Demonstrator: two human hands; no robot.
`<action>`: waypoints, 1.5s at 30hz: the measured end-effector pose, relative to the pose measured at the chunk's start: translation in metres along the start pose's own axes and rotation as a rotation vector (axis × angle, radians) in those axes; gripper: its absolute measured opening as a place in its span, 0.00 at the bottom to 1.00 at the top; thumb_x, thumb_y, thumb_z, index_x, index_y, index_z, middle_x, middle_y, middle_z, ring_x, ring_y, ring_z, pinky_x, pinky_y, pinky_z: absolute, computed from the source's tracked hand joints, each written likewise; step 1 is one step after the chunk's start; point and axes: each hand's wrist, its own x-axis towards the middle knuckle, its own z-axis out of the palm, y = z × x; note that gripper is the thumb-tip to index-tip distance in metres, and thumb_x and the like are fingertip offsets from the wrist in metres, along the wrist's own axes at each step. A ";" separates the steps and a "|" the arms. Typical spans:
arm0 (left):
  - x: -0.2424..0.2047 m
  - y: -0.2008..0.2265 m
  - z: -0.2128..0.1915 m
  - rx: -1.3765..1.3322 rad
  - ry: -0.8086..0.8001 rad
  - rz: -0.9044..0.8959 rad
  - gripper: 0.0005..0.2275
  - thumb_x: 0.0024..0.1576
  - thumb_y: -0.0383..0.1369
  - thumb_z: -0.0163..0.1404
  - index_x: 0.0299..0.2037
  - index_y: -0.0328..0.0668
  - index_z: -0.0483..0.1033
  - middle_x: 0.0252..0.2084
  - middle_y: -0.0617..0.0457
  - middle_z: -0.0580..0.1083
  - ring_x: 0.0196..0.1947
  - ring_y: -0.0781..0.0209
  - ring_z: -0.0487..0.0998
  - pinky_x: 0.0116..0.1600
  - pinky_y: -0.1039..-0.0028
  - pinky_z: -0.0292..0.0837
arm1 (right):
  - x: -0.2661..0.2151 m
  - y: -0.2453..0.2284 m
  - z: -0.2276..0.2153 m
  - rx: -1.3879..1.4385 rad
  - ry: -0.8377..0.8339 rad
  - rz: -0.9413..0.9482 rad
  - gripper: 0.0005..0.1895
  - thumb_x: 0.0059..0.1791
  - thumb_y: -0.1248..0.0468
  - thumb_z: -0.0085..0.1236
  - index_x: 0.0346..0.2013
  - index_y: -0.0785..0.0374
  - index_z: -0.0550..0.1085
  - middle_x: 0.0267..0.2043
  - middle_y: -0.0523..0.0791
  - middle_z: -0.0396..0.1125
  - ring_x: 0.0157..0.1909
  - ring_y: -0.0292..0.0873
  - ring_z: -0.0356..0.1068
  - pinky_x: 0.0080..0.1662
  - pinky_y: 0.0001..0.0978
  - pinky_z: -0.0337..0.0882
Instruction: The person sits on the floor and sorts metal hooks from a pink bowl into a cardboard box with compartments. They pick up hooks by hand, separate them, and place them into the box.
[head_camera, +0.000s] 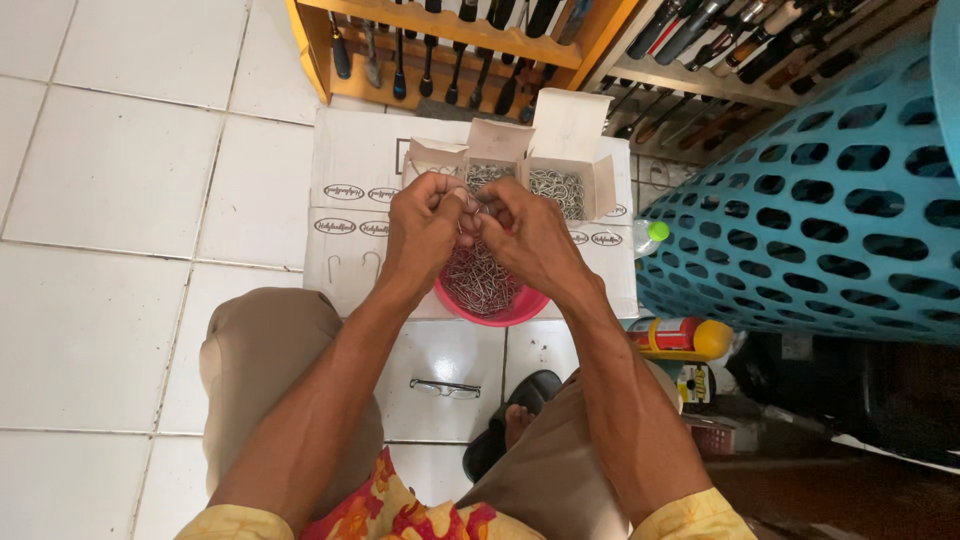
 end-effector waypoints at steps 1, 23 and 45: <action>0.000 0.001 0.000 -0.001 0.001 0.002 0.06 0.61 0.26 0.46 0.41 0.32 0.75 0.32 0.46 0.78 0.28 0.65 0.81 0.29 0.78 0.82 | 0.000 -0.002 0.000 -0.001 -0.001 -0.002 0.13 0.48 0.67 0.59 0.47 0.65 0.77 0.31 0.50 0.75 0.29 0.42 0.71 0.31 0.37 0.70; -0.001 0.008 -0.002 -0.036 0.004 -0.011 0.06 0.62 0.28 0.46 0.41 0.33 0.74 0.32 0.43 0.79 0.27 0.64 0.82 0.28 0.78 0.82 | 0.001 0.002 0.002 0.305 -0.056 0.057 0.15 0.49 0.68 0.62 0.50 0.71 0.75 0.34 0.52 0.73 0.35 0.40 0.74 0.36 0.32 0.78; -0.006 0.002 -0.003 -0.001 -0.005 0.109 0.04 0.61 0.26 0.47 0.39 0.34 0.75 0.32 0.45 0.78 0.24 0.68 0.79 0.23 0.83 0.77 | -0.014 0.001 0.001 0.327 -0.030 0.113 0.16 0.50 0.74 0.58 0.52 0.74 0.74 0.34 0.53 0.72 0.34 0.40 0.74 0.36 0.31 0.76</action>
